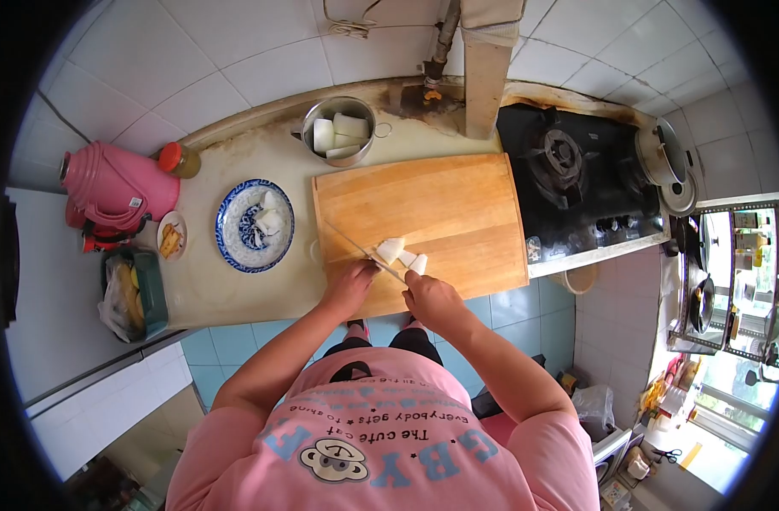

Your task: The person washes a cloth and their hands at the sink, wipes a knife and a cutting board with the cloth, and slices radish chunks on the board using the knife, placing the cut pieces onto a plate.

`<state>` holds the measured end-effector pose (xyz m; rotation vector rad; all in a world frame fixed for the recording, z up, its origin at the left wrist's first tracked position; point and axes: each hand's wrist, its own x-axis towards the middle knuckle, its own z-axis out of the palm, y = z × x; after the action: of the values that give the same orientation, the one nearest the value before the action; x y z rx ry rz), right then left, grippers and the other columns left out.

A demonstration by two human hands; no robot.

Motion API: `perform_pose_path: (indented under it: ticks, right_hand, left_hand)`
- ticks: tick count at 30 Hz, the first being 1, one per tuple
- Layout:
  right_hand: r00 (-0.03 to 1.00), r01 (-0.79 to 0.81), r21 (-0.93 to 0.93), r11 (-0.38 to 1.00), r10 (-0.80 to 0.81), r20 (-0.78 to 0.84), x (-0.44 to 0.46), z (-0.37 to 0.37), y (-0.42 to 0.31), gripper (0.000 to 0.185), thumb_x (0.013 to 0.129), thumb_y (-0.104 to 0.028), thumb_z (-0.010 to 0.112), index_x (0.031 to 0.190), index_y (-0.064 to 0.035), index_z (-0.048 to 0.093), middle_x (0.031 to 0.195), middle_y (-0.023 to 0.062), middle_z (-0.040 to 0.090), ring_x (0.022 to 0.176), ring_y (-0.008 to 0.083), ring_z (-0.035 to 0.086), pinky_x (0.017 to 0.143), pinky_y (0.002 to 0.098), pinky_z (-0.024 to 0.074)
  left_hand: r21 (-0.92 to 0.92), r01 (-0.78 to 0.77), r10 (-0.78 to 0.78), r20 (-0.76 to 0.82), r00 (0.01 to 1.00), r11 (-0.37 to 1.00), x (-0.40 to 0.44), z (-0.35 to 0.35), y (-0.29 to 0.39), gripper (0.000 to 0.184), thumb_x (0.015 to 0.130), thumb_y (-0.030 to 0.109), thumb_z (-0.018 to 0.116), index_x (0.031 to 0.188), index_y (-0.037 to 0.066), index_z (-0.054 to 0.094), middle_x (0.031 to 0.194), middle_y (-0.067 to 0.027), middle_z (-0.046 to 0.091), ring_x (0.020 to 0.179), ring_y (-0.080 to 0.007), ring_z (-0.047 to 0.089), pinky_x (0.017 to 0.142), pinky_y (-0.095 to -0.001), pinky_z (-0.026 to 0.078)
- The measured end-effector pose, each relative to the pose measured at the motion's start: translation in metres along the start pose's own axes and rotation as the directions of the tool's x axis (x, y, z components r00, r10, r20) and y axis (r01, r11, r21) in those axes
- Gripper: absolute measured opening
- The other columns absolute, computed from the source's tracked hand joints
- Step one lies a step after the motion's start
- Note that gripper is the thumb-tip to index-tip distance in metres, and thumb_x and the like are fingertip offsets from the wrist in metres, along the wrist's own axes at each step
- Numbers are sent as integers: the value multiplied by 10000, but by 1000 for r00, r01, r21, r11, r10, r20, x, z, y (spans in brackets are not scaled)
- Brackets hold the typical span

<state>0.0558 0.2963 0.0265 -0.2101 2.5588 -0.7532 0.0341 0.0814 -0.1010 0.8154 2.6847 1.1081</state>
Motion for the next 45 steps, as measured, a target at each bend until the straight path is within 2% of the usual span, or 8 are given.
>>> perform_pose_path:
  ticks: [5, 15, 17, 21, 25, 26, 35, 45]
  right_hand:
    - [1000, 14, -19, 1000, -14, 3, -1, -1, 0, 185, 924, -169, 592, 960, -7, 510, 785, 225, 658, 774, 418, 657, 700, 504, 521]
    - [1000, 8, -15, 1000, -9, -29, 20, 20, 2, 163, 921, -159, 577, 954, -13, 511, 761, 234, 658, 761, 417, 665, 688, 506, 532]
    - [999, 6, -4, 1000, -7, -54, 27, 35, 11, 168, 920, -164, 581, 955, -15, 512, 764, 234, 659, 764, 419, 665, 687, 510, 531]
    - [994, -52, 16, 999, 53, -96, 28, 37, 10, 184, 913, -176, 599, 956, -19, 514, 780, 238, 662, 776, 424, 664, 689, 513, 527]
    - [992, -14, 84, 996, 25, -121, 21, 33, 14, 203, 904, -185, 617, 953, -19, 512, 776, 238, 658, 768, 427, 659, 683, 513, 522]
    - [994, -7, 79, 997, 16, -112, 17, 30, 13, 202, 903, -183, 619, 949, -19, 510, 770, 237, 655, 763, 427, 658, 681, 512, 522]
    - [999, 38, -15, 999, -38, -38, 2, 5, -3, 178, 907, -159, 605, 938, -17, 503, 760, 225, 656, 759, 421, 658, 681, 508, 522]
    - [1000, 14, -21, 1000, -14, -19, 22, 20, -4, 176, 911, -154, 594, 969, -8, 515, 758, 232, 662, 765, 421, 668, 695, 515, 533]
  left_hand:
    - [-50, 2, -1, 12, 1000, 999, 1, 1, -1, 369, 809, -24, 609, 1175, 20, 626, 1135, -159, 603, 1076, -354, 590, 934, -424, 500]
    - [-28, -16, 16, -11, 1000, 999, 0, 0, -2, 370, 820, 9, 624, 1187, 54, 626, 1146, -140, 596, 1078, -344, 587, 924, -426, 499]
    - [40, -31, 31, -1, 1000, 999, 0, -2, 1, 235, 906, 78, 562, 1130, 54, 628, 1118, -111, 605, 1044, -315, 600, 879, -413, 514]
    - [35, -17, 17, -2, 1000, 999, -1, -3, 1, 230, 890, 65, 567, 1111, 60, 628, 1102, -98, 602, 1034, -311, 602, 854, -416, 517]
    - [10, -51, 52, -30, 998, 999, 0, -7, 1, 246, 854, 48, 606, 1098, 59, 636, 1096, -108, 608, 1010, -328, 608, 845, -426, 519]
    - [7, -43, 43, -18, 999, 999, -1, -7, 1, 259, 837, 42, 638, 1095, 56, 640, 1087, -124, 613, 996, -346, 610, 841, -437, 520]
    - [-5, -17, 17, -6, 1000, 1000, -2, 3, -7, 317, 835, 41, 642, 1152, 48, 639, 1095, -143, 610, 1054, -342, 594, 918, -426, 505]
    - [-19, -23, 23, -15, 1000, 1000, -3, -2, -3, 309, 845, 46, 637, 1153, 69, 643, 1109, -123, 603, 1027, -333, 603, 894, -422, 512]
